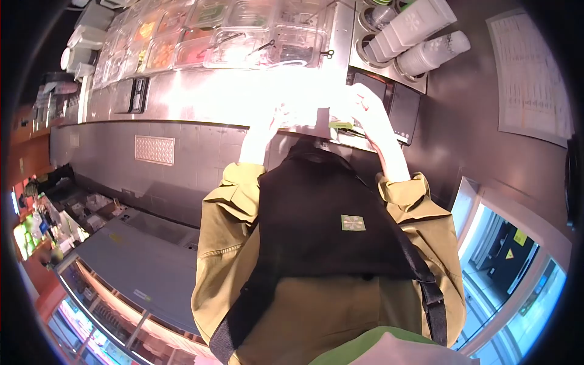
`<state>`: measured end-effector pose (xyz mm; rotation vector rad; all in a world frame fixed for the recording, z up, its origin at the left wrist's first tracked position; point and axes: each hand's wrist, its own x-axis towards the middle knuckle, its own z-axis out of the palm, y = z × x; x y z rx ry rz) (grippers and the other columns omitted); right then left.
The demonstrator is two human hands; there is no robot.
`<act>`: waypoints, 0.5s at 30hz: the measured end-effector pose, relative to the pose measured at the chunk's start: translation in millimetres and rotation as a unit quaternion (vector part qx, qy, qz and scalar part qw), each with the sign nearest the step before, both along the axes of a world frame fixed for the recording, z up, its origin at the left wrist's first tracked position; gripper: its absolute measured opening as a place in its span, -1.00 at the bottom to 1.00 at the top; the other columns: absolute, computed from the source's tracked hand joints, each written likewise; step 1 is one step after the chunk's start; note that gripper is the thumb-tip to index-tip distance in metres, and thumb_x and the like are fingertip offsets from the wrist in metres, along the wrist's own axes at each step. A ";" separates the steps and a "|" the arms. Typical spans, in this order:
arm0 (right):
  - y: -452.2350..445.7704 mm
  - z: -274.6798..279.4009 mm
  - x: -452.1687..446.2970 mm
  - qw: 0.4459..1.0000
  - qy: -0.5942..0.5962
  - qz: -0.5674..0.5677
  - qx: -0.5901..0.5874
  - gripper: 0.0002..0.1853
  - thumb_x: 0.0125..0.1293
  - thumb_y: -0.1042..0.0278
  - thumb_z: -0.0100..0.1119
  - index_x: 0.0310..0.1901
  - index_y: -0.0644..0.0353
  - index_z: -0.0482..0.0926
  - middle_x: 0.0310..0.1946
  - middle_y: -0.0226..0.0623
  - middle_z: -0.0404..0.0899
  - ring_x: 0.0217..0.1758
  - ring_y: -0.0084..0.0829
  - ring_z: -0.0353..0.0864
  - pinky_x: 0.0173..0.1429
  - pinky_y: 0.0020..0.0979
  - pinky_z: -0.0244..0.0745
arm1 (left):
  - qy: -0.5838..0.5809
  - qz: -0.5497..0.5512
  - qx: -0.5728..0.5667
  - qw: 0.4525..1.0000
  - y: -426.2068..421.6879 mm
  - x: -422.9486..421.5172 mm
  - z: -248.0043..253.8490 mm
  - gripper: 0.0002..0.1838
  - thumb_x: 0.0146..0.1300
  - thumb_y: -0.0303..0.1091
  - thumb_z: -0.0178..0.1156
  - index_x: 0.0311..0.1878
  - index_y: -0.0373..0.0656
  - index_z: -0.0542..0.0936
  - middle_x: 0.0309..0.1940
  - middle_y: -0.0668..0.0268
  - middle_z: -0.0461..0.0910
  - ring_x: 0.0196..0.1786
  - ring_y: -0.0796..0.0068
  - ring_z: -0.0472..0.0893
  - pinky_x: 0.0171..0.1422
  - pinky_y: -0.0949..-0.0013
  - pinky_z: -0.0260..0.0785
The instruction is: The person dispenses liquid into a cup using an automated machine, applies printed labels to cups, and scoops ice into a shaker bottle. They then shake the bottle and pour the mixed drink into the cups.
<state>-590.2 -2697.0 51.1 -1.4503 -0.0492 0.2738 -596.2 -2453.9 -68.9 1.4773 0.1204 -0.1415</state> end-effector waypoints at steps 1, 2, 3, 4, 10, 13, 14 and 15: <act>6.2 13.3 -0.5 0.999 0.033 0.024 0.006 -0.72 0.12 0.47 0.13 -0.10 0.23 0.42 -0.21 -0.47 0.51 -0.13 -0.67 0.45 -0.03 -0.60 0.34 | -0.001 -0.014 -0.018 1.000 1.0 -11.8 14.2 -0.51 0.10 -0.32 0.21 0.06 -0.26 0.30 -0.15 0.18 0.45 -0.13 0.37 0.50 -0.02 0.35 0.37; 12.1 14.9 -0.9 0.999 0.032 0.029 0.023 -0.68 0.13 0.47 0.13 -0.05 0.25 0.41 -0.18 -0.44 0.51 -0.10 -0.66 0.45 0.00 -0.58 0.34 | -0.002 -0.028 -0.033 0.999 0.7 -23.6 25.6 -0.51 0.10 -0.33 0.21 0.06 -0.26 0.29 -0.15 0.18 0.45 -0.13 0.38 0.50 -0.02 0.35 0.37; 16.7 14.8 -0.2 0.998 0.031 0.035 0.038 -0.64 0.13 0.47 0.13 0.00 0.27 0.39 -0.15 -0.41 0.52 -0.08 -0.65 0.46 0.03 -0.57 0.35 | -0.005 -0.037 -0.043 0.998 0.6 -34.4 35.7 -0.51 0.11 -0.33 0.21 0.06 -0.26 0.28 -0.16 0.18 0.45 -0.13 0.38 0.50 -0.03 0.36 0.38; 19.6 13.2 0.0 0.997 0.031 0.041 0.054 -0.60 0.13 0.46 0.14 0.04 0.29 0.38 -0.11 -0.38 0.52 -0.05 -0.64 0.47 0.06 -0.55 0.36 | -0.008 -0.045 -0.055 0.997 0.4 -43.5 43.7 -0.51 0.11 -0.33 0.20 0.07 -0.25 0.28 -0.16 0.19 0.45 -0.14 0.39 0.50 -0.03 0.36 0.38; 18.8 34.0 -20.7 0.996 -0.009 0.092 0.001 -0.62 0.16 0.48 0.12 0.04 0.32 0.39 -0.14 -0.37 0.53 -0.11 -0.65 0.48 -0.02 -0.59 0.40 | -0.025 -0.074 -0.081 0.994 -12.4 -91.0 75.7 -0.52 0.13 -0.36 0.18 0.08 -0.24 0.25 -0.17 0.20 0.45 -0.15 0.41 0.50 -0.06 0.38 0.39; 13.0 44.1 -40.2 0.996 -0.006 0.088 -0.024 -0.68 0.15 0.52 0.11 -0.03 0.34 0.44 -0.22 -0.37 0.54 -0.18 -0.62 0.48 -0.04 -0.56 0.40 | -0.033 -0.082 -0.085 0.993 -24.4 -109.0 83.0 -0.52 0.14 -0.37 0.17 0.08 -0.23 0.23 -0.17 0.20 0.44 -0.16 0.42 0.50 -0.07 0.39 0.39; 10.7 44.0 -44.8 0.995 -0.013 0.092 -0.036 -0.68 0.15 0.51 0.11 -0.03 0.34 0.44 -0.23 -0.38 0.54 -0.19 -0.63 0.47 -0.06 -0.56 0.40 | -0.037 -0.083 -0.085 0.992 -27.6 -114.8 86.7 -0.52 0.14 -0.37 0.16 0.08 -0.23 0.23 -0.17 0.20 0.44 -0.16 0.42 0.50 -0.08 0.39 0.40; 8.4 44.9 -48.9 0.994 -0.022 0.096 -0.047 -0.68 0.15 0.51 0.12 -0.03 0.34 0.44 -0.24 -0.39 0.54 -0.21 -0.65 0.46 -0.08 -0.57 0.40 | -0.042 -0.082 -0.086 0.992 -29.7 -117.5 89.8 -0.52 0.14 -0.37 0.16 0.09 -0.23 0.22 -0.18 0.21 0.44 -0.17 0.43 0.50 -0.08 0.39 0.40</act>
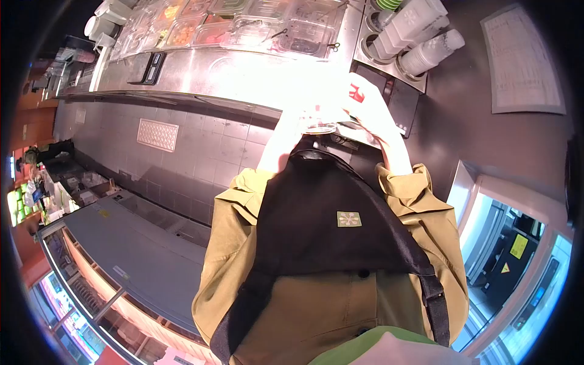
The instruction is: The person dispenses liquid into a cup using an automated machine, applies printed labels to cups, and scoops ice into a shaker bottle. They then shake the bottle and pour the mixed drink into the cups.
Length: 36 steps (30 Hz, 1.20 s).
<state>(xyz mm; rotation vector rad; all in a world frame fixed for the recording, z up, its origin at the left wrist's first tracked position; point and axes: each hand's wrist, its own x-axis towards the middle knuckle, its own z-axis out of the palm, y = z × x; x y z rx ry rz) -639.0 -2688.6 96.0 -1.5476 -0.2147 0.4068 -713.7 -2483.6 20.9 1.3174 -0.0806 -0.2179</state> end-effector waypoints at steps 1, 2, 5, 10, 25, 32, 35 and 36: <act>-1.5 0.1 -4.0 1.000 -0.011 0.004 0.002 -0.69 0.16 0.50 0.13 -0.03 0.31 0.44 -0.26 -0.43 0.52 -0.25 -0.69 0.43 -0.15 -0.61 0.36 | -0.005 0.002 0.001 1.000 -3.8 -3.9 2.7 -0.52 0.15 -0.38 0.16 0.09 -0.23 0.22 -0.18 0.21 0.44 -0.17 0.43 0.50 -0.09 0.39 0.40; -2.0 -0.7 -9.1 1.000 -0.022 0.010 0.004 -0.70 0.17 0.49 0.14 -0.04 0.28 0.43 -0.29 -0.48 0.50 -0.29 -0.73 0.39 -0.22 -0.65 0.32 | -0.010 0.005 -0.001 1.000 -5.3 -7.1 4.6 -0.52 0.15 -0.38 0.15 0.09 -0.22 0.21 -0.18 0.21 0.44 -0.17 0.44 0.50 -0.09 0.40 0.40; -4.6 -2.1 -23.4 0.999 -0.037 0.005 0.019 -0.78 0.18 0.47 0.16 -0.13 0.24 0.43 -0.38 -0.55 0.44 -0.39 -0.78 0.31 -0.32 -0.68 0.24 | -0.019 0.018 -0.009 1.000 -11.9 -17.0 8.4 -0.52 0.16 -0.39 0.14 0.10 -0.22 0.19 -0.18 0.22 0.44 -0.18 0.45 0.50 -0.11 0.40 0.41; -7.4 -2.0 -41.9 0.997 -0.074 -0.008 0.003 -0.89 0.18 0.46 0.15 -0.29 0.20 0.42 -0.49 -0.59 0.38 -0.47 -0.76 0.25 -0.38 -0.65 0.21 | -0.031 0.051 -0.031 0.998 -24.2 -29.5 11.0 -0.53 0.18 -0.41 0.12 0.11 -0.21 0.17 -0.19 0.23 0.44 -0.19 0.47 0.50 -0.13 0.42 0.42; 33.1 -79.1 -53.1 0.993 -0.072 -0.083 0.048 -0.50 0.29 0.14 -0.17 0.18 0.28 0.22 0.14 -0.04 0.25 0.21 -0.16 0.23 0.26 -0.19 0.16 | -0.068 0.140 0.110 0.982 -60.1 -42.2 17.9 -0.24 -0.20 -0.19 0.39 0.08 -0.22 0.24 -0.17 0.15 0.48 -0.17 0.33 0.53 -0.06 0.32 0.41; 77.0 -113.1 -23.6 0.992 -0.110 -0.022 -0.054 -0.42 0.21 0.19 -0.01 0.20 0.31 0.16 0.14 -0.02 0.22 0.22 -0.15 0.21 0.27 -0.19 0.14 | -0.098 0.211 0.296 0.927 39.2 -63.1 -14.5 -0.49 -0.22 -0.21 0.33 -0.17 -0.28 0.48 -0.05 0.12 0.37 -0.07 0.22 0.48 -0.02 0.28 0.35; 122.3 -129.9 -1.5 0.988 -0.126 -0.012 -0.085 -0.38 0.17 0.20 0.06 0.20 0.32 0.14 0.14 -0.01 0.20 0.22 -0.15 0.20 0.27 -0.19 0.13 | 0.027 0.384 0.073 0.920 103.7 -72.3 8.1 -0.39 -0.11 -0.45 0.23 0.09 -0.27 0.29 0.00 0.18 0.31 -0.06 0.34 0.47 -0.01 0.33 0.35; 140.0 -137.2 7.1 0.987 -0.130 -0.015 -0.092 -0.37 0.16 0.21 0.08 0.21 0.33 0.13 0.14 -0.01 0.20 0.22 -0.15 0.20 0.27 -0.19 0.12 | -0.001 0.373 0.113 0.921 140.7 -78.0 -11.0 -0.36 -0.06 -0.49 0.16 0.14 -0.25 0.17 0.00 0.21 0.29 -0.06 0.38 0.47 -0.01 0.38 0.35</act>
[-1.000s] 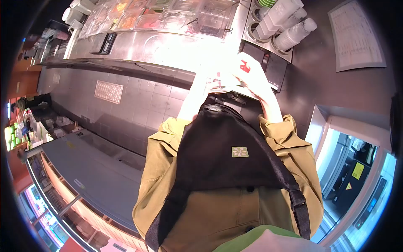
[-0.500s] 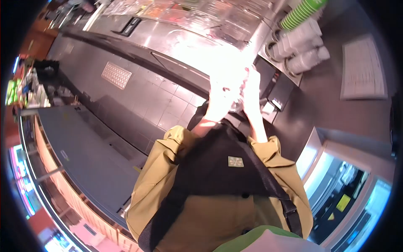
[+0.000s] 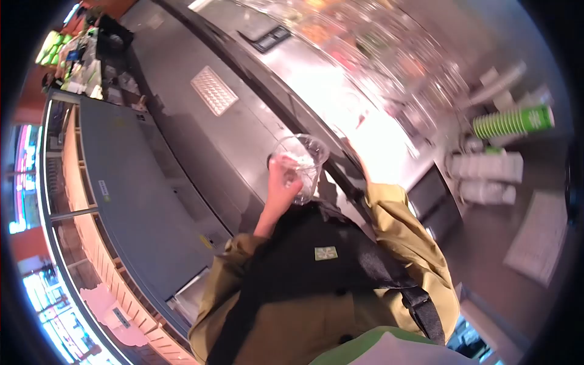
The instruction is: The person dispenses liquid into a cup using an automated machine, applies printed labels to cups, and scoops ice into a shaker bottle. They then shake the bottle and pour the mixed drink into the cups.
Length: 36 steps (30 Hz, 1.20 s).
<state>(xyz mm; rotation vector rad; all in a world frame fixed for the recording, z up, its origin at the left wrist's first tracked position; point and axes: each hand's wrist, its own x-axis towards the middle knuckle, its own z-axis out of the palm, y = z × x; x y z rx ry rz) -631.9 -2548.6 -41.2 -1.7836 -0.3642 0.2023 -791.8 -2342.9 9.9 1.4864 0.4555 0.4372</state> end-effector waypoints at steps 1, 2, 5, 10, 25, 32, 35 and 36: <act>22.4 -6.6 8.1 1.000 -0.005 -0.005 -0.005 -0.35 0.14 0.22 0.10 0.21 0.33 0.12 0.14 0.00 0.19 0.22 -0.15 0.20 0.28 -0.19 0.12 | -0.008 0.032 -0.024 0.999 29.3 -3.1 -2.6 -0.39 -0.03 -0.45 0.17 0.13 -0.26 0.18 -0.01 0.21 0.30 -0.06 0.38 0.47 -0.01 0.39 0.36; 47.2 -13.8 15.7 1.000 -0.011 -0.011 -0.010 -0.33 0.13 0.22 0.12 0.21 0.34 0.12 0.14 0.00 0.19 0.22 -0.15 0.19 0.28 -0.19 0.12 | -0.021 0.066 -0.047 0.996 57.3 -9.4 -3.2 -0.42 0.00 -0.42 0.17 0.11 -0.26 0.19 -0.02 0.22 0.31 -0.07 0.39 0.48 -0.01 0.39 0.36; 126.6 -35.2 36.7 0.998 -0.030 -0.047 -0.019 -0.28 0.09 0.24 0.19 0.21 0.35 0.09 0.14 0.01 0.17 0.22 -0.14 0.19 0.28 -0.20 0.11 | -0.033 0.160 -0.038 0.986 153.7 -36.6 -22.0 -0.45 0.11 -0.30 0.17 0.09 -0.29 0.18 -0.05 0.21 0.32 -0.08 0.42 0.49 -0.04 0.40 0.36; 240.7 -39.9 56.8 0.978 -0.075 -0.184 -0.066 -0.19 0.03 0.27 0.30 0.22 0.37 0.05 0.15 0.03 0.15 0.23 -0.14 0.18 0.28 -0.20 0.09 | -0.005 0.235 -0.107 0.966 334.3 -59.3 -41.8 -0.38 0.18 -0.25 0.17 0.18 -0.29 0.10 -0.05 0.17 0.32 -0.04 0.37 0.48 -0.05 0.42 0.36; 875.0 -34.6 193.6 0.995 -0.096 0.030 0.008 -0.12 -0.03 0.42 0.35 0.27 0.33 -0.01 0.15 0.00 0.18 0.23 -0.25 0.16 0.23 -0.30 0.16 | 0.002 0.173 0.061 0.983 899.7 117.2 -52.8 -0.10 -0.13 -0.41 0.43 0.25 -0.21 0.07 0.05 0.16 0.27 0.15 0.32 0.31 0.23 0.26 0.19; 1205.0 33.3 236.8 0.973 -0.055 0.208 0.079 -0.10 -0.07 0.43 0.35 0.25 0.29 -0.03 0.15 -0.04 0.15 0.24 -0.25 0.17 0.26 -0.31 0.13 | 0.149 0.358 0.061 0.920 1130.0 103.9 -44.0 -0.04 -0.12 -0.15 0.44 0.27 -0.28 0.09 0.12 0.05 0.34 0.14 0.17 0.37 0.20 0.12 0.19; 1328.6 19.9 258.5 0.968 -0.080 0.225 0.071 -0.07 -0.11 0.39 0.40 0.25 0.32 -0.01 0.17 -0.05 0.12 0.25 -0.23 0.16 0.28 -0.27 0.12 | 0.153 0.407 0.008 0.901 1234.9 93.7 -86.6 -0.05 -0.12 -0.14 0.43 0.26 -0.30 0.11 0.10 0.05 0.37 0.13 0.17 0.39 0.15 0.16 0.24; 1365.8 10.6 269.1 0.969 -0.093 0.225 0.052 -0.06 -0.12 0.39 0.41 0.25 0.32 -0.01 0.17 -0.03 0.11 0.25 -0.23 0.16 0.28 -0.27 0.12 | 0.160 0.411 0.008 0.898 1274.6 95.8 -95.0 -0.06 -0.12 -0.12 0.43 0.25 -0.31 0.13 0.08 0.05 0.38 0.12 0.18 0.40 0.13 0.19 0.26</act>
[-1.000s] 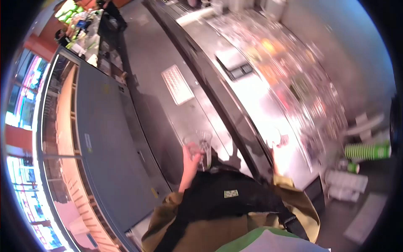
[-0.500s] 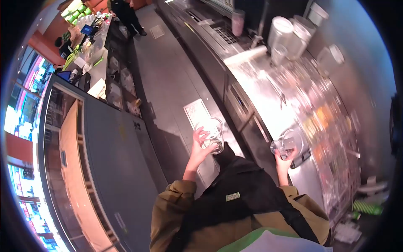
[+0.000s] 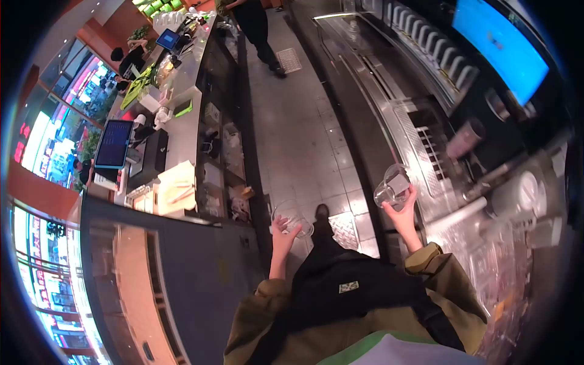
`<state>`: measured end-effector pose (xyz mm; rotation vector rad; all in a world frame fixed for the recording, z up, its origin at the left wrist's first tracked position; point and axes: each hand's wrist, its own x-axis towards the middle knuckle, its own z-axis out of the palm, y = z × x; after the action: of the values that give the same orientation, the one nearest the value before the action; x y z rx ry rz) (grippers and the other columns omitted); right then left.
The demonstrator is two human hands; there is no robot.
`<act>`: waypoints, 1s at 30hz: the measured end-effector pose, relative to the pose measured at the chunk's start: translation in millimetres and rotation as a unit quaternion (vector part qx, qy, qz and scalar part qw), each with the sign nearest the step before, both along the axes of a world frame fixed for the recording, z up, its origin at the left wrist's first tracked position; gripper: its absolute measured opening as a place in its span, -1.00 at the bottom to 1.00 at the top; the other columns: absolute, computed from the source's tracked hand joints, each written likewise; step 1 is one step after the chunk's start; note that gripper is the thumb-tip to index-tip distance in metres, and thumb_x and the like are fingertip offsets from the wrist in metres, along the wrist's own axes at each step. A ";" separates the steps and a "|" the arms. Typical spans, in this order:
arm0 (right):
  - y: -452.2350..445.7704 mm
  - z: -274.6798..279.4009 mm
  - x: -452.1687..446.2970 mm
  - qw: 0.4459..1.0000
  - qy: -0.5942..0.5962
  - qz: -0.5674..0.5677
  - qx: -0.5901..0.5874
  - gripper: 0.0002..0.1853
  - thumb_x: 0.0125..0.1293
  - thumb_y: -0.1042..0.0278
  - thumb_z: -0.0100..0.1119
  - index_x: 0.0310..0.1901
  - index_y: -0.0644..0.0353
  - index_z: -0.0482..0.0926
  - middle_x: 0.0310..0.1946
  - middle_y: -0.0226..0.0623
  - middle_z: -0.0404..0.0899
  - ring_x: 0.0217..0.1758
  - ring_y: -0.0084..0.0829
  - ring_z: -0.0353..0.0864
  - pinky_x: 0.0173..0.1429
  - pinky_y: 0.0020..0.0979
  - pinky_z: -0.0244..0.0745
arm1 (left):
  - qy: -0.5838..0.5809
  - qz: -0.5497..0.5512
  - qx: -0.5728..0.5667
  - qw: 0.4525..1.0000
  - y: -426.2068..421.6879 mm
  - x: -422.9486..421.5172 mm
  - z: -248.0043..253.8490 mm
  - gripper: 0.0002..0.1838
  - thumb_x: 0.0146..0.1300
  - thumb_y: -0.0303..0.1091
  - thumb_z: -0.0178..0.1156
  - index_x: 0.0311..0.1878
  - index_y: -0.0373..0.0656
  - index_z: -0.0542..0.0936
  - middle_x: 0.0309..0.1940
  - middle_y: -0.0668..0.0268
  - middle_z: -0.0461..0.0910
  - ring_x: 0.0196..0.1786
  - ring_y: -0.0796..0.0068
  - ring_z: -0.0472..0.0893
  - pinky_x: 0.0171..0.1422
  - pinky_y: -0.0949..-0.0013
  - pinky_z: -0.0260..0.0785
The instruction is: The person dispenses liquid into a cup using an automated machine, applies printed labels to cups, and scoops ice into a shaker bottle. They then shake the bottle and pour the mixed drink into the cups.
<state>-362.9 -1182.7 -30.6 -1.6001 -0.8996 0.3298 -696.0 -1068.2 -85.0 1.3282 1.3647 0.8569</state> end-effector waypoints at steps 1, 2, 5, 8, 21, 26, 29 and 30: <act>34.5 -8.5 8.2 1.000 -0.016 -0.006 -0.018 -0.05 -0.13 0.39 0.41 0.25 0.33 -0.01 0.18 -0.02 0.10 0.25 -0.23 0.16 0.28 -0.28 0.12 | 0.007 0.001 -0.005 1.000 40.4 4.0 -8.6 -0.06 -0.13 -0.11 0.43 0.24 -0.33 0.14 0.07 0.05 0.39 0.10 0.19 0.41 0.11 0.21 0.28; 62.7 -15.3 15.3 0.999 0.017 -0.015 -0.028 -0.04 -0.14 0.39 0.42 0.25 0.34 -0.01 0.18 0.03 0.11 0.24 -0.23 0.19 0.27 -0.28 0.13 | 0.015 0.000 -0.013 1.000 76.8 7.7 -16.1 -0.06 -0.14 -0.09 0.44 0.23 -0.34 0.16 0.05 0.05 0.41 0.09 0.20 0.42 0.08 0.24 0.30; 139.3 -21.8 29.0 0.991 0.120 -0.064 -0.001 -0.08 -0.07 0.41 0.38 0.24 0.25 -0.07 0.19 0.01 0.13 0.14 -0.29 0.24 0.15 -0.37 0.21 | 0.097 -0.041 -0.015 0.994 200.7 48.4 -11.4 -0.04 -0.18 -0.03 0.45 0.19 -0.37 0.19 0.02 0.05 0.44 0.07 0.21 0.44 0.05 0.29 0.33; 191.1 -32.5 51.4 0.983 0.085 -0.148 -0.067 -0.10 -0.06 0.43 0.37 0.23 0.23 -0.06 0.22 0.01 0.10 0.11 -0.34 0.30 -0.04 -0.44 0.33 | 0.071 -0.101 0.010 0.992 313.5 127.1 23.8 -0.02 -0.20 0.00 0.45 0.19 -0.38 0.19 0.02 0.05 0.45 -0.04 0.23 0.51 0.00 0.28 0.37; 518.6 -37.8 246.3 0.978 0.076 -0.190 -0.049 -0.09 -0.15 0.33 0.44 0.19 0.29 0.03 -0.01 -0.08 0.34 -0.38 -0.54 0.43 -0.31 -0.51 0.42 | 0.048 -0.344 0.106 0.932 648.3 474.3 46.3 0.01 -0.23 -0.01 0.46 0.20 -0.38 0.16 0.03 0.04 0.45 0.07 0.19 0.47 0.16 0.27 0.28; 698.4 -43.9 350.6 0.982 0.043 -0.171 -0.073 -0.10 -0.15 0.27 0.45 0.18 0.32 0.08 0.01 -0.07 0.27 -0.26 -0.45 0.49 -0.26 -0.45 0.46 | -0.012 -0.327 0.166 0.930 768.0 565.1 53.8 -0.13 -0.16 -0.24 0.45 0.16 -0.39 0.17 0.04 0.00 0.32 0.07 0.25 0.36 0.15 0.31 0.25; 788.0 -32.5 385.5 0.978 0.077 -0.150 -0.122 -0.15 -0.17 0.38 0.43 0.17 0.27 0.12 -0.04 -0.12 0.31 -0.11 -0.40 0.45 -0.07 -0.40 0.43 | -0.012 -0.270 0.211 0.939 854.3 612.3 28.4 -0.10 -0.18 -0.29 0.46 0.17 -0.43 0.15 0.04 -0.05 0.31 0.09 0.15 0.36 0.21 0.27 0.20; 817.7 -57.1 397.5 0.986 0.044 -0.136 -0.083 -0.11 -0.18 0.29 0.44 0.19 0.23 0.11 0.01 -0.07 0.31 -0.02 -0.26 0.43 0.01 -0.34 0.40 | -0.028 -0.250 0.221 0.942 889.6 630.6 5.6 -0.08 -0.20 -0.29 0.46 0.18 -0.43 0.14 0.05 -0.06 0.29 0.11 0.12 0.35 0.22 0.26 0.19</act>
<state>34.6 -365.1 -87.7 -1.8234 -0.5874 0.2852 -65.4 -178.7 -79.4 1.8747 0.7444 0.8606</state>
